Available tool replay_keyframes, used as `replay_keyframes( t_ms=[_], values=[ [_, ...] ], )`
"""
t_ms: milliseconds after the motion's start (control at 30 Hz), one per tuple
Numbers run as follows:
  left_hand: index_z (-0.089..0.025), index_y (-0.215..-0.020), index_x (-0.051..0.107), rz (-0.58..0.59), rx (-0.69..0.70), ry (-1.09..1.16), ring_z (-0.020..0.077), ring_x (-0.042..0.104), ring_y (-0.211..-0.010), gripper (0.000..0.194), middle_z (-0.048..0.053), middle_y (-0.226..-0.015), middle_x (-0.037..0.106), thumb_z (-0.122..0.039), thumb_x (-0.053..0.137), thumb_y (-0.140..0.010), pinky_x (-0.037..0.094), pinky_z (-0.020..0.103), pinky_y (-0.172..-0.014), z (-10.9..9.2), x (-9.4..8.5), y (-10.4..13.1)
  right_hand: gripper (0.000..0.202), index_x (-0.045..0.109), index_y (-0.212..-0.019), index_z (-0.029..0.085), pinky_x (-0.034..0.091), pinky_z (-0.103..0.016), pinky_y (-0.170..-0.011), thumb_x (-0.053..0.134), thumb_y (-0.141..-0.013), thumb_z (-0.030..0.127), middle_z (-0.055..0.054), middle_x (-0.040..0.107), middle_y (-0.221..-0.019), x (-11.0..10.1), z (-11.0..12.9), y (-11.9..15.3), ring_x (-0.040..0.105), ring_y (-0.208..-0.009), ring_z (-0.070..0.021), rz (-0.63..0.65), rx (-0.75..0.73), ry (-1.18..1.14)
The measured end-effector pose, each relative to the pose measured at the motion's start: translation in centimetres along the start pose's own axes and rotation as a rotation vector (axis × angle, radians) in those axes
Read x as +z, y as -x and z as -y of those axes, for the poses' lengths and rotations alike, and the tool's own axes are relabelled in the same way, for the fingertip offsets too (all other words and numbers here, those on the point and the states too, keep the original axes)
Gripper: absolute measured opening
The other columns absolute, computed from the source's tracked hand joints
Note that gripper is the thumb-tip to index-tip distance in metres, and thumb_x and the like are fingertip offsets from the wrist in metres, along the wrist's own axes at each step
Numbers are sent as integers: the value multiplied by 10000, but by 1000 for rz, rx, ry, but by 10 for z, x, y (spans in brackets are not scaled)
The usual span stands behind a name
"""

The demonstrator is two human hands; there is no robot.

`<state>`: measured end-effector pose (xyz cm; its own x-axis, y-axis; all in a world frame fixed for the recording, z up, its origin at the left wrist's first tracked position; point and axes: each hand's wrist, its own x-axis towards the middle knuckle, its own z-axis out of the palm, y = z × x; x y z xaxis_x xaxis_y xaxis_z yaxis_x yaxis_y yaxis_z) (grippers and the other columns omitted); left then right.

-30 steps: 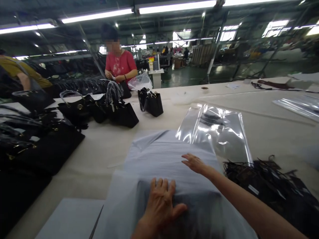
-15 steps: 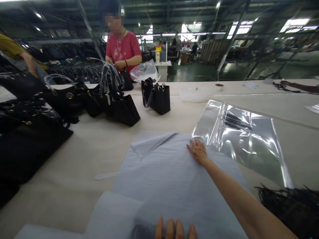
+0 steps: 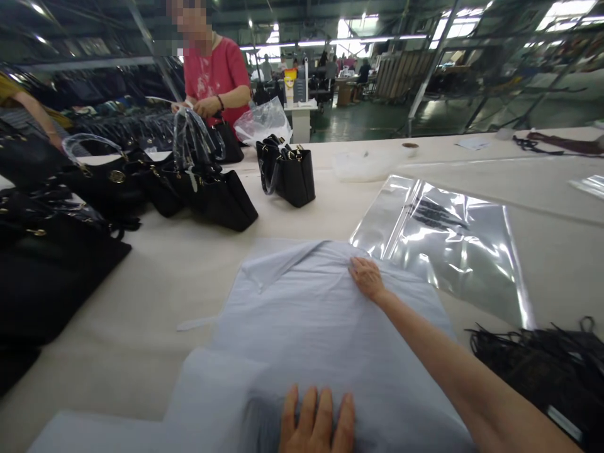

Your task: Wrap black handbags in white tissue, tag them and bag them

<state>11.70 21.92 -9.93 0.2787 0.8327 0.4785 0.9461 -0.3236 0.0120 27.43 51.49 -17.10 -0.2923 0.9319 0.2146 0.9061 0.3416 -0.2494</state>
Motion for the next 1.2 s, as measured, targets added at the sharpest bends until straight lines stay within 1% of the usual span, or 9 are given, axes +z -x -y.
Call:
replay_keyframes(
  t_ms=[133,233,367,500,600,767,833,1033,1200],
  values=[
    [-111,-1349,407,189,43,206,337,480,-1195,737,187,-1257,551,-629,431,-826,327,536,-1035,3,-58,-24,455,482,-1289,135,323,-502,-1037,528,-842,206,-165,485,-1348,-45,3,19,442,-1234,-295,121,13,-23],
    [-86,-1380,328,105,-2,304,331,378,-1290,662,200,-1294,504,-438,531,-858,345,526,-1037,10,-103,-11,476,482,-1286,113,416,-438,-991,560,-833,234,-157,527,-1295,-95,-3,55,505,-1177,-265,117,-68,-206],
    [-98,-1279,475,106,107,388,243,529,-1152,481,123,-1067,644,-104,572,-808,455,354,-963,-4,-139,73,317,579,-1152,177,542,-346,-775,511,-882,329,-66,660,-1033,-179,-1,152,644,-855,-183,-23,-40,-416],
    [-178,-1115,608,186,189,417,177,631,-975,312,46,-949,699,-159,391,-892,486,284,-914,-50,-128,174,190,629,-1035,214,535,-316,-794,521,-884,249,-57,679,-929,-232,13,285,645,-850,-180,-258,4,-307],
    [-197,-1036,637,348,119,415,199,661,-817,306,57,-883,701,-314,392,-895,538,275,-771,-76,-107,214,201,623,-1053,228,547,-314,-789,528,-878,202,-59,677,-935,-236,23,361,647,-856,-180,-308,51,-279],
    [-186,-840,616,1164,116,427,191,644,-725,318,56,-807,676,-374,372,-916,511,271,-670,-82,-114,210,207,623,-1067,208,549,-312,-813,516,-889,204,-67,675,-951,-224,25,423,648,-877,-175,-336,122,-311],
    [-177,-889,605,1326,64,424,198,642,-808,392,70,-883,675,-371,270,-948,493,288,-737,-80,-122,201,203,625,-1062,204,548,-312,-821,509,-894,210,-69,675,-951,-220,24,438,647,-886,-174,-335,152,-327],
    [-160,-998,590,1405,48,337,240,605,-945,325,110,-999,648,-368,357,-911,450,331,-826,-77,-113,213,217,594,-1091,197,556,-322,-802,471,-914,214,-74,664,-956,-220,31,463,642,-902,-178,-404,227,-352],
    [-182,-965,570,1284,-6,305,216,580,-958,183,78,-1008,634,-307,474,-872,430,324,-868,-86,-119,221,287,553,-1174,184,531,-338,-810,499,-893,174,-99,631,-1022,-250,44,449,610,-962,-200,-529,166,-329]
  ],
)
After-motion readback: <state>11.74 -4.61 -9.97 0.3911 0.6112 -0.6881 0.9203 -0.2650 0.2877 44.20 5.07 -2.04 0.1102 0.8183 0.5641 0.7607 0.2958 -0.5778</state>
